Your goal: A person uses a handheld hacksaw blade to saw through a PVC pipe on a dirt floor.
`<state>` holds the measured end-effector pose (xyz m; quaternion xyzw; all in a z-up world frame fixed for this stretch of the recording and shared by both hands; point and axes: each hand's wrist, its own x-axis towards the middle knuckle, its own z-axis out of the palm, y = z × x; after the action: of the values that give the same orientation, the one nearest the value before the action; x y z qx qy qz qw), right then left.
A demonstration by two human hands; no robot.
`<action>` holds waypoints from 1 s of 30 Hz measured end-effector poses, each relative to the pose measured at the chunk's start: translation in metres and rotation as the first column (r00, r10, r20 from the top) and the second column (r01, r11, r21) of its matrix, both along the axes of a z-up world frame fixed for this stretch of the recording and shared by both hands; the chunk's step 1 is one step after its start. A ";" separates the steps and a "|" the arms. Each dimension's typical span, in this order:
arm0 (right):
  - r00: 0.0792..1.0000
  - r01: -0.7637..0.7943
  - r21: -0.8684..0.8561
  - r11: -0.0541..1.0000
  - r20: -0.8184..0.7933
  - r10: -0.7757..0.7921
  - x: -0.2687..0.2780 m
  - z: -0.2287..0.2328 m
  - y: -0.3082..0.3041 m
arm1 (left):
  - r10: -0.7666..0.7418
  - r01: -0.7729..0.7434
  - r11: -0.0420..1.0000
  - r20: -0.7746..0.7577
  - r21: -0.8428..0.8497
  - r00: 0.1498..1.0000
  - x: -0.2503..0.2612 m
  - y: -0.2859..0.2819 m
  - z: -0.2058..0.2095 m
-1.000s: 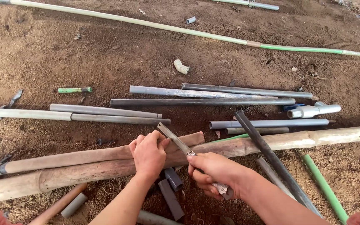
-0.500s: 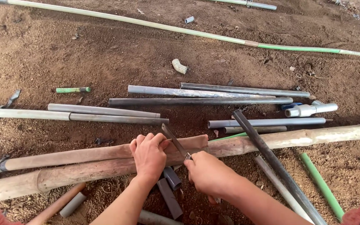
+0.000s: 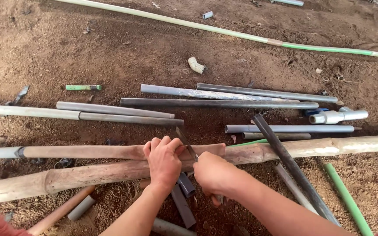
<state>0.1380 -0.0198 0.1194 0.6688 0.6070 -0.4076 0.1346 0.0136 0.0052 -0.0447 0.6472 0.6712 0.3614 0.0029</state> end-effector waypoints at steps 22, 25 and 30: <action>0.195 0.394 -0.526 0.754 -0.753 -0.628 0.021 -0.085 -0.007 | 0.055 0.012 0.969 0.262 -0.246 0.964 -0.008 0.009 0.009; 0.725 0.458 -0.002 0.889 -0.577 -0.375 0.004 -0.049 -0.011 | 0.067 -0.007 0.971 0.247 -0.237 0.967 -0.007 0.007 0.016; 0.996 0.034 0.471 0.881 0.057 -0.070 0.020 -0.045 -0.015 | 0.149 -0.006 0.921 0.338 -0.390 0.929 0.002 0.002 0.027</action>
<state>0.1583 -0.0348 0.0743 0.7119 0.6642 -0.2274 -0.0204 0.0154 0.0072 -0.0177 0.5290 0.7420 0.3361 0.2380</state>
